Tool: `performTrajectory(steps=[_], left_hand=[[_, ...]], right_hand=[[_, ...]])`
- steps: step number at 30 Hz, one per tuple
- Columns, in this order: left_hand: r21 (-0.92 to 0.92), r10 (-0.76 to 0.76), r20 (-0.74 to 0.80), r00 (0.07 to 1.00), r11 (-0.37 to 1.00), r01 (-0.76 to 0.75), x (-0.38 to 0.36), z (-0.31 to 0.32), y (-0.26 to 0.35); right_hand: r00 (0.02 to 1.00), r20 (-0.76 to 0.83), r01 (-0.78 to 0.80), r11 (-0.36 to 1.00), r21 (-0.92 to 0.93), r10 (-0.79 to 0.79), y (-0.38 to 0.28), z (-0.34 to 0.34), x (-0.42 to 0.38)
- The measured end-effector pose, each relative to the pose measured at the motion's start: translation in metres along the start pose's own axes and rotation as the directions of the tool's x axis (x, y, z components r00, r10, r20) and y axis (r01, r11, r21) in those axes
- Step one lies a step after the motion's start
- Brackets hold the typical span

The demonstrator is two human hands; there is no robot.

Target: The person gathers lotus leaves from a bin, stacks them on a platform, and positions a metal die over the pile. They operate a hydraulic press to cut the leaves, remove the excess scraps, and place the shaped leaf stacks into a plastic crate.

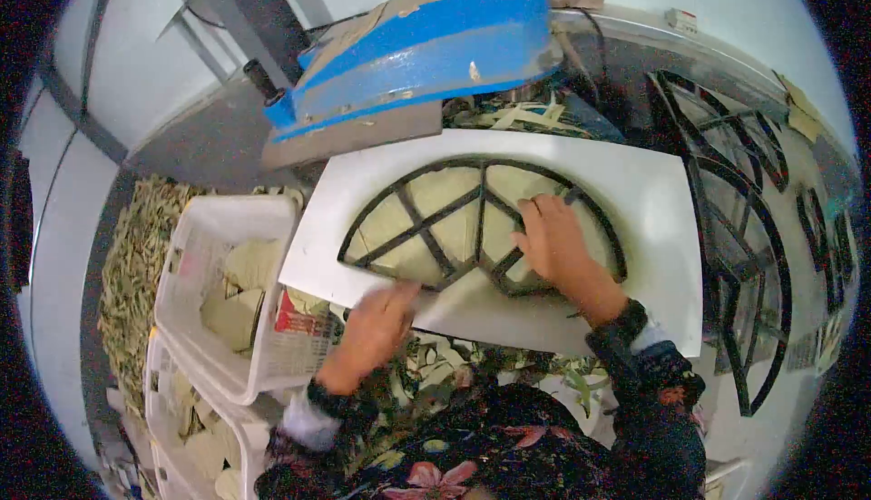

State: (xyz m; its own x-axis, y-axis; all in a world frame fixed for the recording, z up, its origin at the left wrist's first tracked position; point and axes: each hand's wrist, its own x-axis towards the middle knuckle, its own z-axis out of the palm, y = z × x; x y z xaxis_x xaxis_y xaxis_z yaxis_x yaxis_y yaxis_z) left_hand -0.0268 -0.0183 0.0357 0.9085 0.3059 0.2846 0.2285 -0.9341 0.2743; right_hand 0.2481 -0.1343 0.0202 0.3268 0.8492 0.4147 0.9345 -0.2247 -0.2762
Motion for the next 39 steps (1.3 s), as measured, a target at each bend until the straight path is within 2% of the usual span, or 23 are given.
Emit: performTrajectory(steps=[1,2,3,5,11,12,14,17,19,20,22,23,25,27,29,30,31,32,33,34,36,37,39], left_hand=[[0.079,0.125,-0.067,0.990,0.990,-0.120,0.039,0.001,-0.009],[0.163,0.251,-0.127,0.960,0.960,-0.229,0.067,0.005,-0.020],[0.155,0.271,-0.133,0.953,0.956,-0.250,0.084,0.014,-0.033],[0.269,0.319,0.037,0.947,0.910,-0.317,0.105,0.032,-0.052],[0.341,0.386,0.272,0.882,0.818,-0.463,0.116,0.027,-0.064],[0.336,0.399,0.269,0.876,0.814,-0.474,0.116,0.022,-0.065],[0.254,0.373,0.479,0.795,0.808,-0.532,0.110,0.008,-0.060],[0.119,0.457,0.486,0.745,0.810,-0.574,0.108,-0.005,-0.062],[0.051,0.492,0.504,0.710,0.803,-0.593,0.114,-0.009,-0.062],[0.094,0.501,0.511,0.699,0.775,-0.625,0.118,-0.010,-0.061],[0.129,0.519,0.519,0.680,0.738,-0.662,0.124,-0.016,-0.054],[0.152,0.535,0.500,0.681,0.720,-0.677,0.126,-0.021,-0.051],[0.210,0.555,0.469,0.687,0.686,-0.697,0.129,-0.045,-0.035],[0.292,0.634,0.330,0.700,0.636,-0.714,0.129,-0.073,-0.009],[0.227,0.808,0.117,0.577,0.544,-0.808,0.117,-0.105,0.030],[-0.157,0.823,0.142,0.549,0.567,-0.809,0.112,-0.109,0.048],[-0.456,0.697,0.490,0.524,0.717,-0.527,0.108,-0.120,0.073],[-0.414,0.943,-0.108,0.314,0.245,-0.877,0.092,-0.097,0.063],[-0.541,0.921,-0.027,0.388,0.313,-0.781,0.082,-0.085,0.066],[-0.546,0.933,-0.043,0.357,0.278,-0.791,0.084,-0.067,0.071],[-0.479,0.758,0.199,0.622,0.628,-0.613,0.093,-0.023,0.078],[-0.480,0.765,0.190,0.616,0.619,-0.621,0.096,-0.006,0.080],[-0.193,0.561,0.383,0.734,0.825,-0.531,0.102,0.022,0.085]], right_hand=[[1.000,-0.011,-0.016,1.000,-0.015,0.016,0.003,0.008,0.003],[0.997,0.063,-0.040,0.995,-0.091,0.046,0.005,0.015,0.007],[0.987,0.135,-0.059,0.984,-0.167,0.082,0.008,0.021,0.012],[0.987,0.133,-0.061,0.974,-0.218,0.092,0.014,0.032,0.017],[0.986,0.144,-0.032,0.943,-0.330,0.083,0.000,0.030,0.017],[0.971,0.209,-0.039,0.941,-0.337,0.116,-0.011,0.022,0.013],[0.947,0.278,-0.059,0.936,-0.347,0.163,-0.023,0.022,-0.001],[0.951,0.269,-0.068,0.952,-0.299,0.152,-0.033,0.024,-0.019],[0.864,0.440,-0.121,0.950,-0.289,0.244,-0.040,0.010,-0.011],[0.862,0.437,-0.131,0.947,-0.294,0.256,-0.036,0.009,-0.012],[0.898,0.433,0.099,0.923,-0.372,0.078,-0.028,0.007,-0.019],[0.898,0.431,0.088,0.922,-0.376,0.090,-0.027,0.006,-0.024],[0.984,0.124,-0.112,0.986,-0.125,0.127,-0.030,-0.006,-0.026],[0.979,0.070,-0.184,0.978,-0.094,0.191,-0.039,-0.025,-0.032],[0.961,-0.071,-0.273,0.957,-0.095,0.266,-0.048,-0.050,-0.040],[0.949,-0.092,-0.313,0.941,-0.126,0.303,-0.047,-0.067,-0.047],[0.941,-0.140,-0.323,0.941,-0.102,0.308,-0.043,-0.085,-0.056],[0.933,-0.187,-0.327,0.942,-0.077,0.309,-0.034,-0.101,-0.068],[0.923,-0.283,-0.317,0.933,-0.172,0.261,-0.022,-0.115,-0.080],[0.915,-0.262,-0.364,0.908,-0.209,0.306,-0.012,-0.137,-0.095],[0.831,-0.471,-0.444,0.863,-0.242,0.296,0.029,-0.164,-0.129],[0.784,-0.492,-0.546,0.798,-0.255,0.380,0.048,-0.179,-0.147],[0.691,-0.537,-0.682,0.683,-0.262,0.484,0.092,-0.213,-0.188]])
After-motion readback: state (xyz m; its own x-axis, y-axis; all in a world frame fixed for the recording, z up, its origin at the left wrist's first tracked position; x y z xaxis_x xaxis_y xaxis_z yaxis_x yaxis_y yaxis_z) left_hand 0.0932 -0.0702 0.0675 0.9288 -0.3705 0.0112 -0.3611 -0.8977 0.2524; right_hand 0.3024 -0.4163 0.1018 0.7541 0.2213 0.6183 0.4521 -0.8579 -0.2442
